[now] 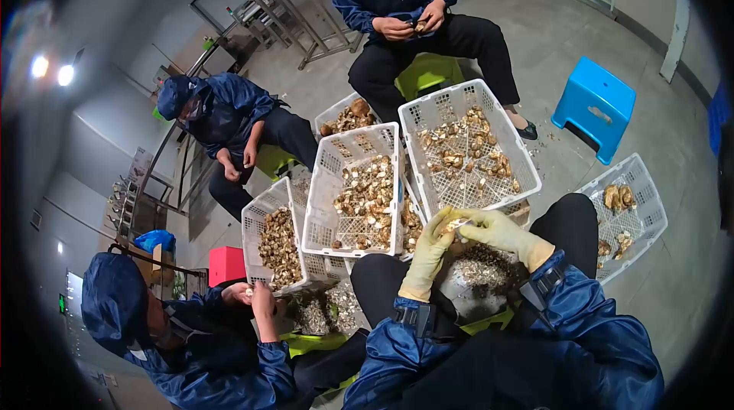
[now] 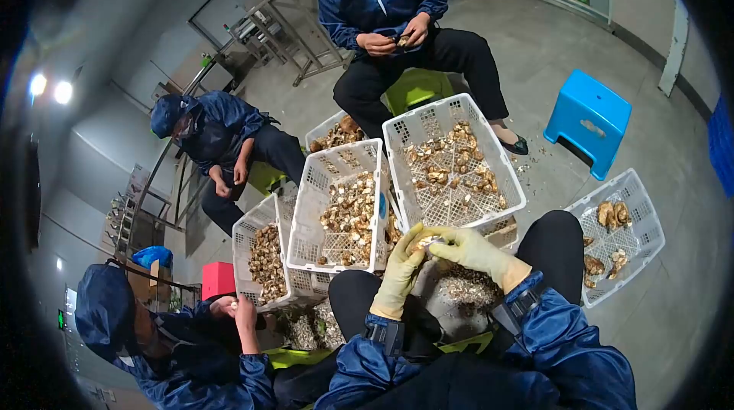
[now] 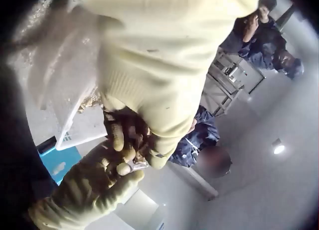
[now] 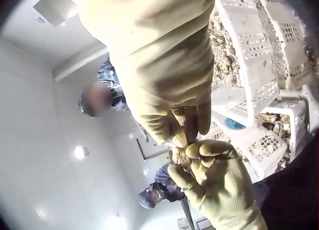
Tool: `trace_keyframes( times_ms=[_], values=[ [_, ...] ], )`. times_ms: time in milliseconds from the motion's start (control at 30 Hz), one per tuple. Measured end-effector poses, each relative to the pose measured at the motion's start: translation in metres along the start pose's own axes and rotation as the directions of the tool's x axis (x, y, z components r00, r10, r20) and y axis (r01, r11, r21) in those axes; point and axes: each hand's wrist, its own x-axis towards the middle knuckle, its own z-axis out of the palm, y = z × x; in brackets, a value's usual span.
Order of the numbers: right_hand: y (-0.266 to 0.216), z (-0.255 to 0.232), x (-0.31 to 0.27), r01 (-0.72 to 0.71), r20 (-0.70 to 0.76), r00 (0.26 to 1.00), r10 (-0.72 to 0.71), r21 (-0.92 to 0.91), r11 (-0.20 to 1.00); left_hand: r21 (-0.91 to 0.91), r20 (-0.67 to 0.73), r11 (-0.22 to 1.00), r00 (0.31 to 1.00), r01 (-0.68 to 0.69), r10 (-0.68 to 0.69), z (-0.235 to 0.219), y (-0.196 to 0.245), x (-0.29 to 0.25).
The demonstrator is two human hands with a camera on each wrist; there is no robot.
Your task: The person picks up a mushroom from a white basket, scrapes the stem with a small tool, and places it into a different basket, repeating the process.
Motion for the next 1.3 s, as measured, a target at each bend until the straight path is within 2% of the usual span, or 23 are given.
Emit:
trace_keyframes(
  times_ms=[67, 100, 167, 200, 300, 333, 367, 433, 533, 567, 600, 733, 800, 867, 967, 1033, 1100, 1133, 1167, 1200, 1233, 1267, 1300],
  values=[
    [0.008, 0.002, -0.001, 0.056, -0.046, 0.997, -0.061, -0.095, 0.994, 0.066, -0.017, 0.998, 1.0, -0.015, 0.016, -0.002, -0.003, 0.0],
    [0.008, 0.002, 0.0, 0.066, -0.06, 0.995, -0.074, -0.125, 0.99, -0.027, -0.001, 1.0, 1.0, 0.014, -0.014, -0.006, -0.005, -0.001],
    [0.014, -0.006, 0.008, -0.126, -0.01, 0.992, 0.13, 0.186, 0.974, -0.206, 0.041, 0.975, 0.997, 0.078, -0.071, -0.014, -0.009, -0.005],
    [0.013, -0.01, 0.01, -0.16, -0.031, 0.986, 0.166, 0.129, 0.979, -0.247, 0.118, 0.968, 0.993, 0.033, -0.003, -0.008, -0.01, -0.003],
    [0.008, -0.004, 0.006, -0.085, -0.003, 0.996, 0.089, 0.235, 0.968, -0.036, -0.042, 0.999, 0.999, -0.004, 0.002, 0.006, -0.004, -0.005],
    [0.007, 0.004, 0.005, 0.045, -0.053, 0.998, -0.038, 0.148, 0.988, -0.043, -0.041, 0.999, 0.999, -0.011, 0.009, 0.01, -0.001, -0.003],
    [0.004, 0.001, 0.002, -0.046, -0.052, 0.998, 0.043, -0.078, 0.996, -0.047, -0.04, 0.999, 0.999, -0.002, 0.0, 0.008, -0.003, -0.001],
    [0.017, 0.006, 0.007, 0.037, -0.101, 0.994, -0.037, -0.006, 0.999, -0.055, -0.044, 0.998, 0.999, 0.017, -0.019, 0.009, -0.002, 0.001],
    [0.008, -0.005, 0.01, -0.218, -0.093, 0.965, 0.246, 0.241, 0.946, -0.3, 0.012, 0.954, 1.0, -0.003, 0.007, 0.002, -0.012, -0.001],
    [0.01, -0.005, 0.011, -0.211, -0.091, 0.966, 0.242, 0.262, 0.942, -0.363, 0.044, 0.932, 0.999, -0.007, 0.024, -0.002, -0.014, 0.0],
    [0.012, -0.004, 0.013, -0.204, -0.089, 0.967, 0.238, 0.283, 0.937, -0.329, -0.018, 0.944, 1.0, -0.011, 0.006, 0.002, -0.012, -0.001],
    [0.016, -0.006, 0.012, -0.172, -0.023, 0.982, 0.187, 0.291, 0.941, -0.223, -0.045, 0.974, 0.998, 0.031, -0.042, -0.013, -0.018, -0.004],
    [0.019, -0.008, 0.012, -0.168, -0.009, 0.985, 0.175, 0.231, 0.958, -0.201, -0.037, 0.978, 0.997, 0.057, -0.065, -0.014, -0.015, -0.006],
    [0.017, -0.008, 0.011, -0.153, 0.008, 0.988, 0.156, 0.242, 0.958, -0.218, 0.005, 0.975, 0.999, 0.049, -0.049, -0.014, -0.015, -0.002],
    [0.014, -0.008, 0.01, -0.143, 0.049, 0.99, 0.135, 0.272, 0.951, -0.099, 0.0, 0.994, 0.999, 0.045, -0.045, -0.003, -0.004, -0.006],
    [0.005, -0.007, 0.007, -0.157, 0.085, 0.987, 0.137, 0.324, 0.933, -0.147, -0.005, 0.986, 0.997, 0.077, -0.078, 0.006, 0.006, -0.008],
    [-0.012, -0.006, 0.001, -0.127, 0.057, 0.991, 0.118, 0.204, 0.971, -0.13, 0.012, 0.988, 0.996, 0.086, -0.085, 0.007, 0.01, -0.01],
    [-0.017, -0.006, -0.001, -0.114, 0.045, 0.993, 0.108, 0.143, 0.983, 0.197, 0.067, 0.98, 0.998, -0.032, 0.019, -0.003, 0.003, -0.008],
    [-0.016, -0.007, 0.0, -0.102, 0.05, 0.994, 0.097, 0.114, 0.988, 0.491, 0.122, 0.855, 0.985, -0.168, 0.123, -0.012, -0.003, -0.007],
    [-0.016, -0.008, -0.001, -0.09, 0.054, 0.995, 0.085, 0.085, 0.992, 0.582, 0.179, 0.778, 0.971, -0.236, 0.161, -0.009, 0.003, -0.006],
    [-0.014, -0.009, -0.001, -0.078, 0.059, 0.995, 0.075, 0.057, 0.995, 0.241, 0.117, 0.97, 0.993, -0.038, 0.009, -0.004, 0.006, -0.007],
    [-0.013, -0.01, -0.002, -0.063, 0.063, 0.996, 0.06, 0.039, 0.997, -0.155, 0.053, 0.977, 0.988, 0.149, -0.143, 0.002, 0.009, -0.007],
    [-0.011, -0.01, -0.003, -0.047, 0.066, 0.997, 0.045, 0.021, 0.999, -0.124, 0.057, 0.981, 0.988, 0.149, -0.143, 0.0, 0.008, -0.006]
  ],
)
